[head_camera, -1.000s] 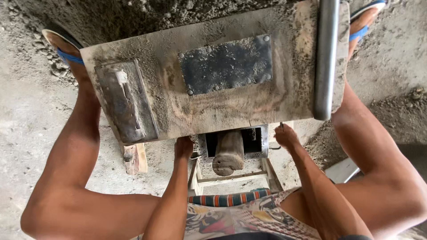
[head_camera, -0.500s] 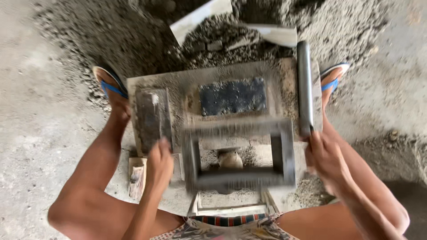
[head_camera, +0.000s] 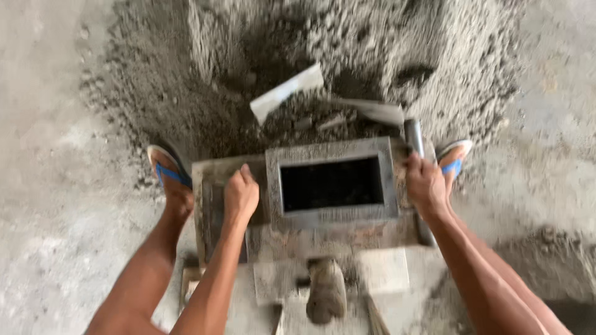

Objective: The person scoops cement into a metal mold, levels it with a straight edge, and compacts it with a metal rod. They then flip the mold to release the formed brick and place it on a stack of other bricks.

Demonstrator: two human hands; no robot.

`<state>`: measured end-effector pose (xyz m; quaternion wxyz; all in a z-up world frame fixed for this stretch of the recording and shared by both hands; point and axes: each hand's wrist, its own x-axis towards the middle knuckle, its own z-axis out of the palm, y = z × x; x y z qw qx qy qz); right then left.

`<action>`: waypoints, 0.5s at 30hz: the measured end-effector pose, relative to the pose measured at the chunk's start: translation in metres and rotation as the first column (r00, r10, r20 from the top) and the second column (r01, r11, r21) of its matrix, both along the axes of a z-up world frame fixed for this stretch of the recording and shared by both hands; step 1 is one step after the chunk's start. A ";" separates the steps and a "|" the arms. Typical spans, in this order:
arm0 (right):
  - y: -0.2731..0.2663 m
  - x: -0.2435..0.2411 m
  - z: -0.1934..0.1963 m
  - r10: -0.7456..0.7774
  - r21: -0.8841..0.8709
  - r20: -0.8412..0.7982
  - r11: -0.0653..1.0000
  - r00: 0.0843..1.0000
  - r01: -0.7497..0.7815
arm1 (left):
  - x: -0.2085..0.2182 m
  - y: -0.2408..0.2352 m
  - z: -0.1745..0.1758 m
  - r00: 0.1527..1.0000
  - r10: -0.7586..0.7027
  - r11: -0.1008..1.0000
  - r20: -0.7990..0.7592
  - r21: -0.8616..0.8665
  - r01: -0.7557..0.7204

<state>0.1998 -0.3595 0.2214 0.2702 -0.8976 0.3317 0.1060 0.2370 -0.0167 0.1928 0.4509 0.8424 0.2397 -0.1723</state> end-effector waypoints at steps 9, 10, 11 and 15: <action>0.030 0.141 -0.005 0.703 -0.380 -0.014 0.654 0.711 -0.654 | 0.177 -0.043 0.015 0.786 -0.608 0.750 0.112 0.405 0.523; 0.015 0.159 -0.046 0.867 -0.490 -0.076 0.398 0.493 -0.776 | 0.195 -0.052 0.003 0.732 -0.676 0.694 0.080 0.403 0.597; 0.021 0.166 -0.046 0.866 -0.503 -0.070 0.398 0.496 -0.767 | 0.200 -0.054 -0.009 0.730 -0.677 0.694 0.094 0.410 0.592; 0.017 0.181 -0.025 0.785 0.015 -0.181 0.605 0.592 -0.796 | 0.213 -0.047 -0.004 0.681 -0.732 0.660 -0.003 0.244 0.710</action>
